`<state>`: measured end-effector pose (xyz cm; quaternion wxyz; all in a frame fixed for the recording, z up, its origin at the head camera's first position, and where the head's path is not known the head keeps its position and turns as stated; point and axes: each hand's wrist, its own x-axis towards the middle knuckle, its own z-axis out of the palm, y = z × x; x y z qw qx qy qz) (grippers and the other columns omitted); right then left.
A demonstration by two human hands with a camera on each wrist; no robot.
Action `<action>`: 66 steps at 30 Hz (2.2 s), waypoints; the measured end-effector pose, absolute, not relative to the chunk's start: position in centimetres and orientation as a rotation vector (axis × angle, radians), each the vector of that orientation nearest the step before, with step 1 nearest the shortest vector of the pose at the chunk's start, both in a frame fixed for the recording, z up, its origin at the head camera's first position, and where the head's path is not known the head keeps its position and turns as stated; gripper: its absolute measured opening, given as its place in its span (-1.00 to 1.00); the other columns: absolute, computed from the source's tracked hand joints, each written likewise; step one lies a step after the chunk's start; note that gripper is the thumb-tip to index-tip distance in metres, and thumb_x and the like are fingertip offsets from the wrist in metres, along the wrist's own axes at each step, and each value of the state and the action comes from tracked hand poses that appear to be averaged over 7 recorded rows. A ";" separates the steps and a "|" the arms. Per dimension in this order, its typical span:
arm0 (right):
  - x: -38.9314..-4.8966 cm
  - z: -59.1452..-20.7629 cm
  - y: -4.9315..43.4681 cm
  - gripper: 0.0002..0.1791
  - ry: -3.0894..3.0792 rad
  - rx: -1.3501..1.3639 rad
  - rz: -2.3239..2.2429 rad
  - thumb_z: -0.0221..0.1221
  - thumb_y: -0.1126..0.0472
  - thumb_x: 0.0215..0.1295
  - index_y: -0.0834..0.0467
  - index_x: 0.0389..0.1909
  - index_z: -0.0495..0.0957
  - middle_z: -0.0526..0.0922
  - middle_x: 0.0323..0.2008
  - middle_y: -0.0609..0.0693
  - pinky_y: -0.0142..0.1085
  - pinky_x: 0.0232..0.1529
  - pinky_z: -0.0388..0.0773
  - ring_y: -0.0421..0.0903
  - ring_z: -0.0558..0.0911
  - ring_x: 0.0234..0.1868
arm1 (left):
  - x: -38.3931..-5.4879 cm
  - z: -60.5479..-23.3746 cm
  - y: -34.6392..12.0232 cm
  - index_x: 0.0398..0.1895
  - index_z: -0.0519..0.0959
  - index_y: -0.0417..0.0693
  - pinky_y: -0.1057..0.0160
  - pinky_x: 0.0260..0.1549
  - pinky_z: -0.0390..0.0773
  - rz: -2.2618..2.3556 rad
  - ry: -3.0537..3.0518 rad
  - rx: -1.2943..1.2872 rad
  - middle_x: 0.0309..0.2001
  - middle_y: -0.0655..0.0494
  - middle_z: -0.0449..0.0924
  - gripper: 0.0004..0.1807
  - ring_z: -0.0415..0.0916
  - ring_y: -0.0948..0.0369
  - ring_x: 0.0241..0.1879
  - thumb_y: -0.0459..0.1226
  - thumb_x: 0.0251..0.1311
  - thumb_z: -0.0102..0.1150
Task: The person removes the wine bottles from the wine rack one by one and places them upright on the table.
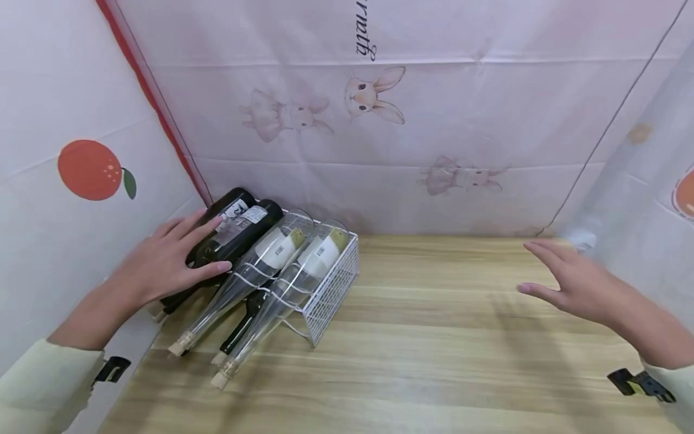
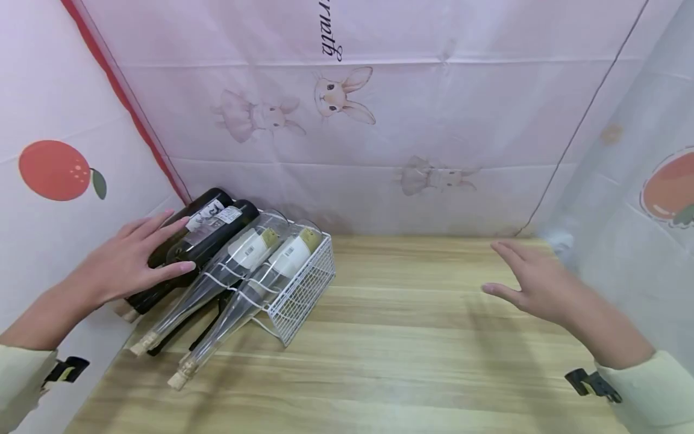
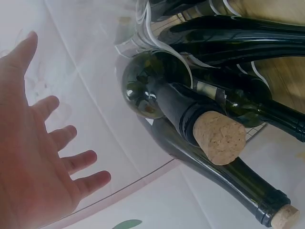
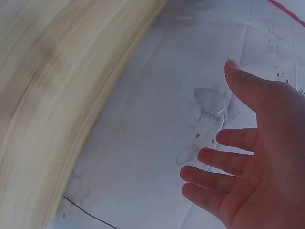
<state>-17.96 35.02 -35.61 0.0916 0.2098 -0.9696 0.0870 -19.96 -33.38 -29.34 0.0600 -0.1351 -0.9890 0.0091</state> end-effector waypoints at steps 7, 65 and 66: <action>-18.3 -35.7 33.4 -0.10 -2.918 0.588 0.259 0.33 -0.15 0.34 0.40 0.45 0.32 0.49 0.31 0.51 0.37 0.20 0.48 0.52 0.49 0.29 | -20.5 -29.2 -33.7 0.68 0.04 0.22 -0.65 0.26 0.19 -0.014 -3.026 -0.371 0.68 -0.20 -0.07 0.03 0.00 -0.38 0.56 0.41 0.26 0.05; -19.3 -38.8 22.2 -0.43 -2.951 0.758 0.739 0.22 -0.10 0.47 0.31 0.20 0.61 0.78 0.02 0.17 0.00 -0.03 0.74 0.06 0.77 0.00 | -22.8 -28.5 -37.3 0.56 0.08 -0.43 -0.46 0.24 0.39 -0.015 -3.052 -0.331 0.40 -0.60 0.22 -0.22 0.27 -0.47 0.36 -0.19 0.48 0.14; -19.4 -38.8 22.1 -0.43 -2.956 0.756 0.758 0.21 -0.10 0.48 0.31 0.20 0.61 0.78 0.02 0.17 0.00 -0.02 0.75 0.06 0.77 -0.01 | -22.8 -28.6 -37.4 0.55 0.09 -0.45 -0.45 0.22 0.42 -0.006 -3.040 -0.339 0.38 -0.61 0.24 -0.23 0.29 -0.46 0.34 -0.22 0.47 0.15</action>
